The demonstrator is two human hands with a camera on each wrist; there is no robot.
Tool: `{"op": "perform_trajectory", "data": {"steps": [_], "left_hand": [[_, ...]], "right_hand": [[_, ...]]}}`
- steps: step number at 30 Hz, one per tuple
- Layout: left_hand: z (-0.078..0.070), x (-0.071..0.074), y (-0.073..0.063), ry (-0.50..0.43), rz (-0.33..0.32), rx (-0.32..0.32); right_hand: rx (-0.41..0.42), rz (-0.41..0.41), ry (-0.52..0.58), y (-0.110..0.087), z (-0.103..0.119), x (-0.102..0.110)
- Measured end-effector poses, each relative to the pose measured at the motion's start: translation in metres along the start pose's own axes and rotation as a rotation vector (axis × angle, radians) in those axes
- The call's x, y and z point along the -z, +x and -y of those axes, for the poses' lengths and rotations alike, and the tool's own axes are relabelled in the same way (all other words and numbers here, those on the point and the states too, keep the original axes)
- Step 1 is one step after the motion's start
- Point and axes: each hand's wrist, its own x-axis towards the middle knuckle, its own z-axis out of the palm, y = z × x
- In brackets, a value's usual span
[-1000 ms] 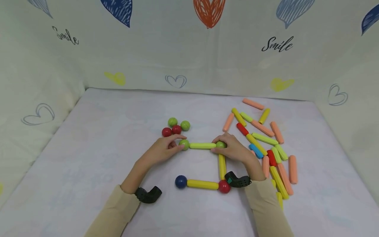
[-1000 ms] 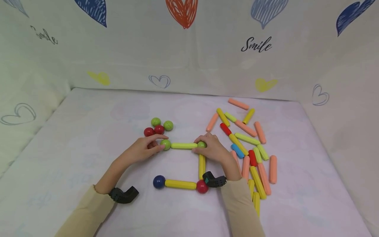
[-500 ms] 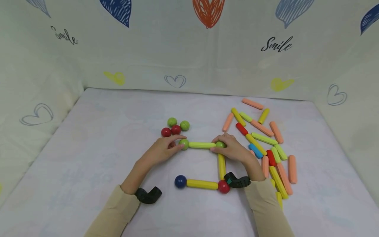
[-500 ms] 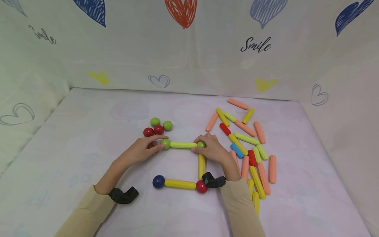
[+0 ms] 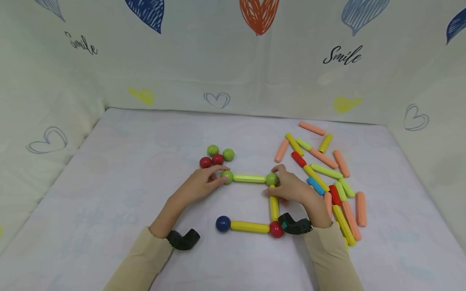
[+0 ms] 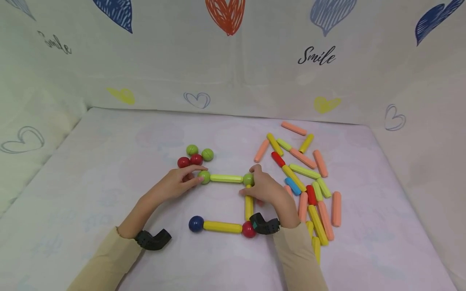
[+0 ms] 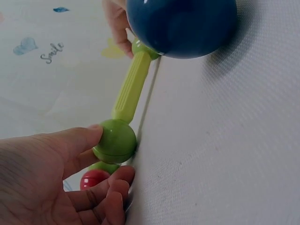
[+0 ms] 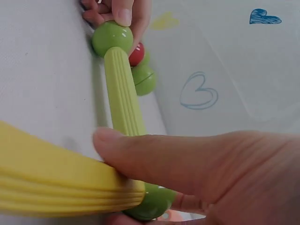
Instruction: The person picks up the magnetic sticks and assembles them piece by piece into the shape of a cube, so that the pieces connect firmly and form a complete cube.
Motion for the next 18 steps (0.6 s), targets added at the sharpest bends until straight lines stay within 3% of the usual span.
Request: {"op": "perform_trajectory", "data": {"steps": [11,18], "left_hand": [[-0.003,-0.001,0.001,0.052,-0.027,0.016],[-0.005,-0.001,0.000,0.081,-0.003,0.017]], "right_hand": [[0.041,-0.067,0.088,0.009,-0.011,0.005],[-0.112,-0.189,0.114,0.003,-0.014,0.016]]}}
